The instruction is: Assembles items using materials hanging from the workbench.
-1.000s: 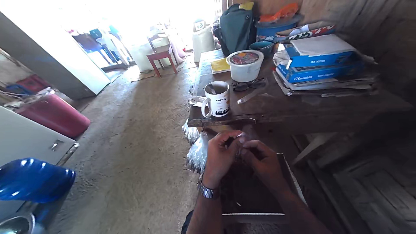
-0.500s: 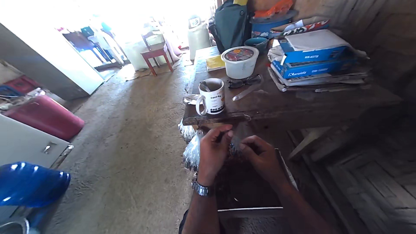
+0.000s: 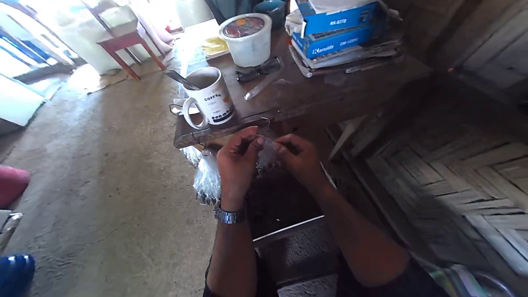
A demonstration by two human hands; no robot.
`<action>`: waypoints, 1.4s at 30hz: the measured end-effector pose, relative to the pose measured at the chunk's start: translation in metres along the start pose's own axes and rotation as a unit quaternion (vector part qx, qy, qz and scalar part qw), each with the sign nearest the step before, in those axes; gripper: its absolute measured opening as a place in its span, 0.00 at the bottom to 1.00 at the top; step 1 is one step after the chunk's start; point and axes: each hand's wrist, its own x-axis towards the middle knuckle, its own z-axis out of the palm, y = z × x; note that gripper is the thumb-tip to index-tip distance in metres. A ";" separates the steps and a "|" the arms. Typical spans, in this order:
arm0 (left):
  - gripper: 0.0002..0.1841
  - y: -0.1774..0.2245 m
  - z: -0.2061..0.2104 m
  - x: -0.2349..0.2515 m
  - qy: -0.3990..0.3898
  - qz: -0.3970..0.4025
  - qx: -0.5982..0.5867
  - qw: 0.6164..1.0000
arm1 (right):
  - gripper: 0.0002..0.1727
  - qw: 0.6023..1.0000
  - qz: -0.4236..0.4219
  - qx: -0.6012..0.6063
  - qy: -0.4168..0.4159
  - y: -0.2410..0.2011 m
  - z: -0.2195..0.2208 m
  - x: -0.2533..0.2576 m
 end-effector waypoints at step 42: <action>0.07 -0.019 0.037 0.015 0.035 -0.044 -0.002 0.998 | 0.11 0.989 0.102 0.062 0.091 0.018 0.005 0.022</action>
